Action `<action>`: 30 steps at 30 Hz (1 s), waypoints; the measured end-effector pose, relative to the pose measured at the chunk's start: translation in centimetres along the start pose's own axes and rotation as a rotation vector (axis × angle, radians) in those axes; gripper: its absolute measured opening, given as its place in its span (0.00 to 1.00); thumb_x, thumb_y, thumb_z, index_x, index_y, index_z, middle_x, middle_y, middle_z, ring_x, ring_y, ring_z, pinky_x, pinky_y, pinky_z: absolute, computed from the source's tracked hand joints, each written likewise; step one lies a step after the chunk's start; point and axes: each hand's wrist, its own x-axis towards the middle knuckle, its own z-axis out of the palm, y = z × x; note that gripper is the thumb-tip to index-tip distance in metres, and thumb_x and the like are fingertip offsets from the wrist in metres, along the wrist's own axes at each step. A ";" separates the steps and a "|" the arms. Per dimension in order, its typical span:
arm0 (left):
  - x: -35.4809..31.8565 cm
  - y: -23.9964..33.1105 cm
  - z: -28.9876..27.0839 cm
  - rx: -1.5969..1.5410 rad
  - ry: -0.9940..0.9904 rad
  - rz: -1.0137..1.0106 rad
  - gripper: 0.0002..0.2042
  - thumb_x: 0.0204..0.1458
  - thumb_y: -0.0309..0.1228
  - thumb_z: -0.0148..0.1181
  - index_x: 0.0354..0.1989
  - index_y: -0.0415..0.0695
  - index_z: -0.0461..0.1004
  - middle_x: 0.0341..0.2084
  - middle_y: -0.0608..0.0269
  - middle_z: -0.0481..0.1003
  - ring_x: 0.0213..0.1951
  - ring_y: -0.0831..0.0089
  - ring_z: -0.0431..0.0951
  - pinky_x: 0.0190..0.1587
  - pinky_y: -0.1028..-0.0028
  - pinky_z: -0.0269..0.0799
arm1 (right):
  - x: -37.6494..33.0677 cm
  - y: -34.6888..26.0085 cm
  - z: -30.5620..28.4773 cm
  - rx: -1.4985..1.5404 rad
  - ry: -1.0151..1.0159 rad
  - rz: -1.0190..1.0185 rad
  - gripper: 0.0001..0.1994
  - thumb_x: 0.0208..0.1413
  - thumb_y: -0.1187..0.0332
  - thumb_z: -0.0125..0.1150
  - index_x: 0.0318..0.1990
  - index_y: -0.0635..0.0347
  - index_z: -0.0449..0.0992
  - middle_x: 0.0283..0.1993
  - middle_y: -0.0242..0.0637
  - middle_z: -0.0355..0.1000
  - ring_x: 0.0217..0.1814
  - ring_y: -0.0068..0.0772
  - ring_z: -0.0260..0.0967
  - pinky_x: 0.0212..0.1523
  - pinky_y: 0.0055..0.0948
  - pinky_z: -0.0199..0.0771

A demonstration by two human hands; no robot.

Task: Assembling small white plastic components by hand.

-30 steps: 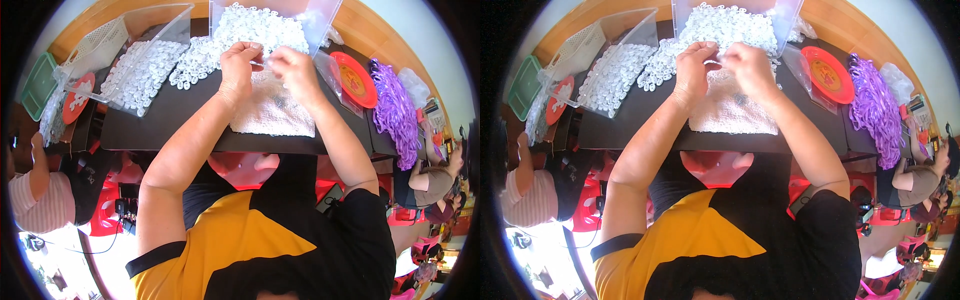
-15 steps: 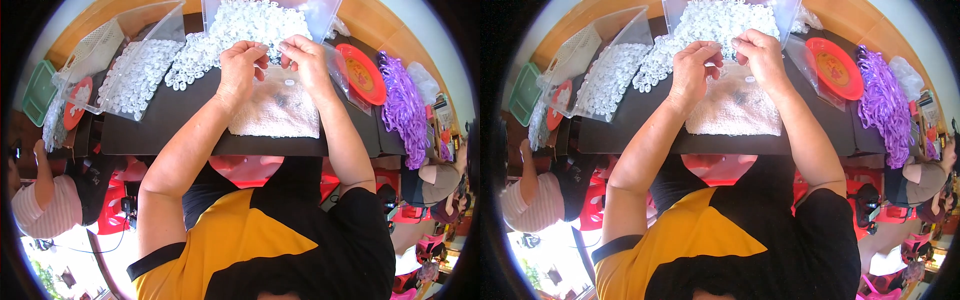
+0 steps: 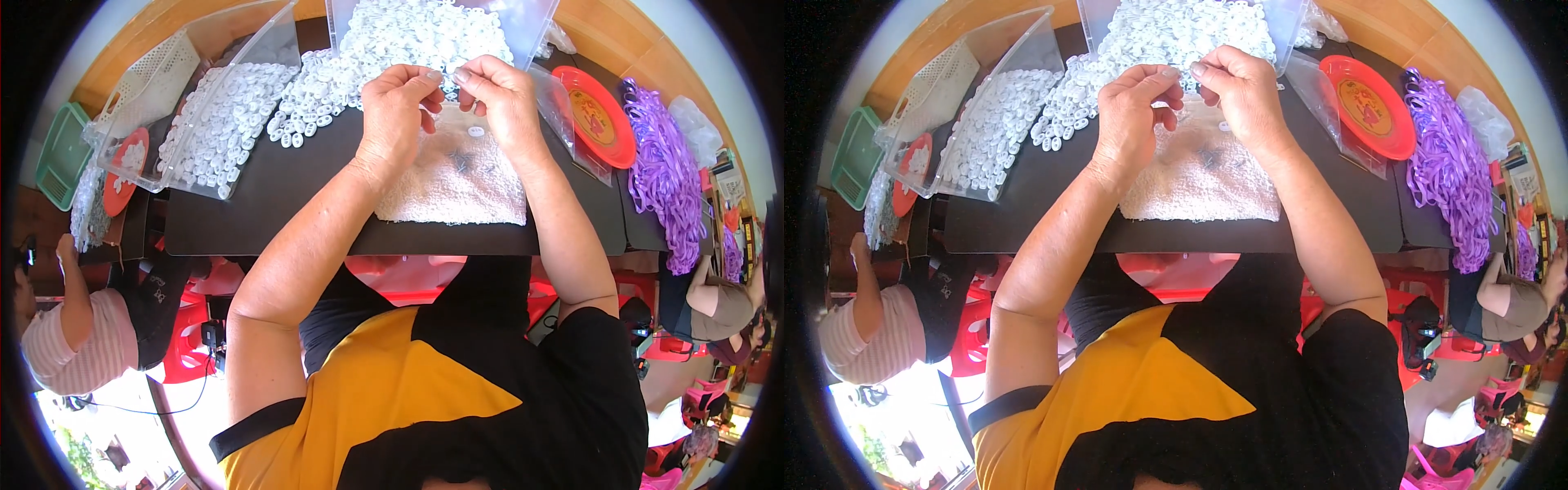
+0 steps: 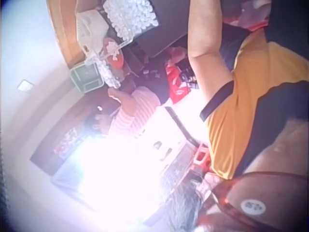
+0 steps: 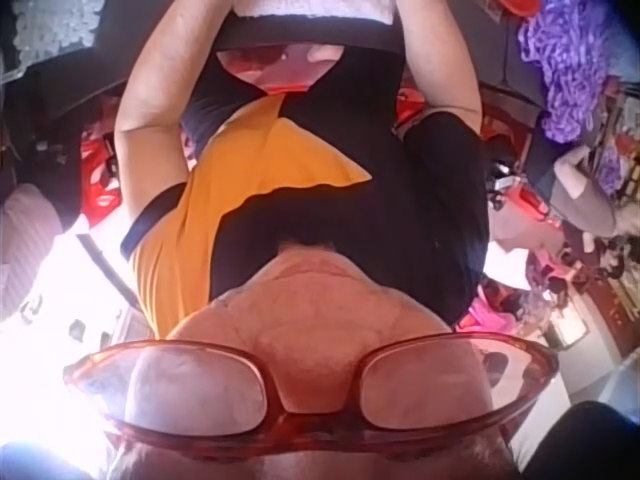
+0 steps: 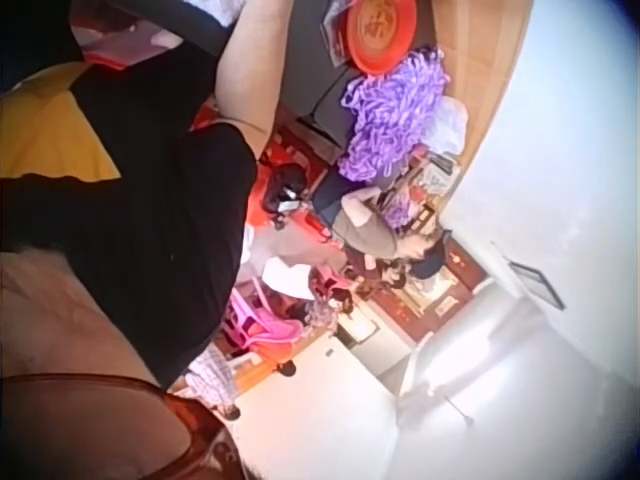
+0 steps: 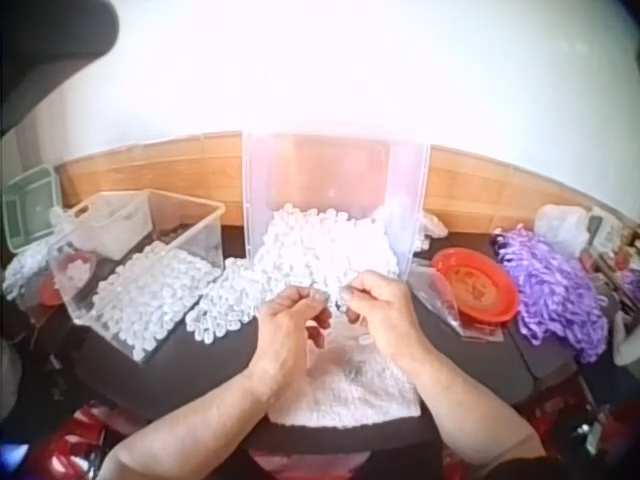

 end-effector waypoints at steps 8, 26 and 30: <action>-0.1 0.1 0.1 0.006 0.011 0.017 0.07 0.54 0.27 0.57 0.35 0.36 0.74 0.24 0.63 0.73 0.26 0.76 0.72 0.23 0.78 0.64 | 0.0 0.2 -0.3 0.008 0.014 -0.004 0.08 0.55 0.67 0.61 0.29 0.63 0.75 0.21 0.27 0.68 0.23 0.15 0.63 0.25 0.18 0.62; -0.1 0.4 0.1 -0.090 -0.166 0.068 0.08 0.51 0.19 0.61 0.40 0.33 0.74 0.28 0.60 0.76 0.27 0.75 0.74 0.26 0.77 0.69 | 0.3 -0.3 -2.5 0.188 -0.242 0.051 0.08 0.55 0.65 0.59 0.31 0.61 0.77 0.22 0.28 0.71 0.24 0.16 0.66 0.26 0.17 0.60; -0.3 0.5 0.2 0.027 -0.260 0.151 0.11 0.47 0.19 0.65 0.39 0.34 0.75 0.27 0.60 0.78 0.25 0.77 0.74 0.24 0.79 0.69 | 0.4 -0.9 -3.8 0.171 -0.352 0.075 0.09 0.56 0.65 0.59 0.30 0.60 0.77 0.22 0.28 0.71 0.24 0.16 0.67 0.26 0.17 0.60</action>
